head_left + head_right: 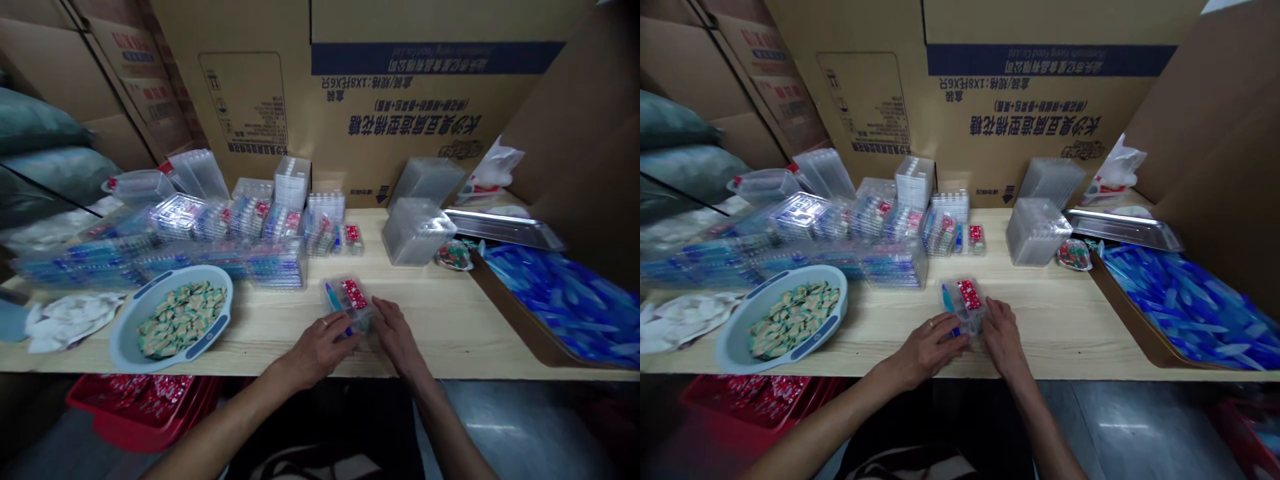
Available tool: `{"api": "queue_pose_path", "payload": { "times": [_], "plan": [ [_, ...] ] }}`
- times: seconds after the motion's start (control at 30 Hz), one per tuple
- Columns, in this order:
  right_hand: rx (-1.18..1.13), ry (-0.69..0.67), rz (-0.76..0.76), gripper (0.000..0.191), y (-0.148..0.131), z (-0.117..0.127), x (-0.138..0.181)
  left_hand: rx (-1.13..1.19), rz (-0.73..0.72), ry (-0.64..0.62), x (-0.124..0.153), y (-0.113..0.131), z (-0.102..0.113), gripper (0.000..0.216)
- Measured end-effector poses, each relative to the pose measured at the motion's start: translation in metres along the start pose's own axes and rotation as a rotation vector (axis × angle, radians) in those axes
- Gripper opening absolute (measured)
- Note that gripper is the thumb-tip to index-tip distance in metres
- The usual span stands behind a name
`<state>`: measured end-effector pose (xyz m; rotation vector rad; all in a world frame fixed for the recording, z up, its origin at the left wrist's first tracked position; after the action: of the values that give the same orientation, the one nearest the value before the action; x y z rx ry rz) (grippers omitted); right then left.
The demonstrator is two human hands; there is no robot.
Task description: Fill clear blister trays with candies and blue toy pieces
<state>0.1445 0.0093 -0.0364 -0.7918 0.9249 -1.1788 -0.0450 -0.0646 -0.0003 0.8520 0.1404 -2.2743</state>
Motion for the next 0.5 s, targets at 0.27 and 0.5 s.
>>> {"api": "queue_pose_path", "payload": {
  "times": [0.27,0.5],
  "plan": [
    [-0.208,-0.091,-0.27,0.079,0.012,-0.008,-0.003,0.32,0.606,0.225,0.015,0.006,0.011,0.042],
    [-0.175,-0.075,-0.222,0.07,0.012,-0.022,-0.014,0.695,1.166,0.264,0.017,-0.004,-0.044,0.068]
  ]
}}
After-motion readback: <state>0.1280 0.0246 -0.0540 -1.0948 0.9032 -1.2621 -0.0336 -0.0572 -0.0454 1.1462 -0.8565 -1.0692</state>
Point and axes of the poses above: each hand's wrist, its own x-axis away from the middle knuckle, its own z-axis out of the back of the hand, y = z × x, the point moved 3 cm from there along -x, towards the middle knuckle
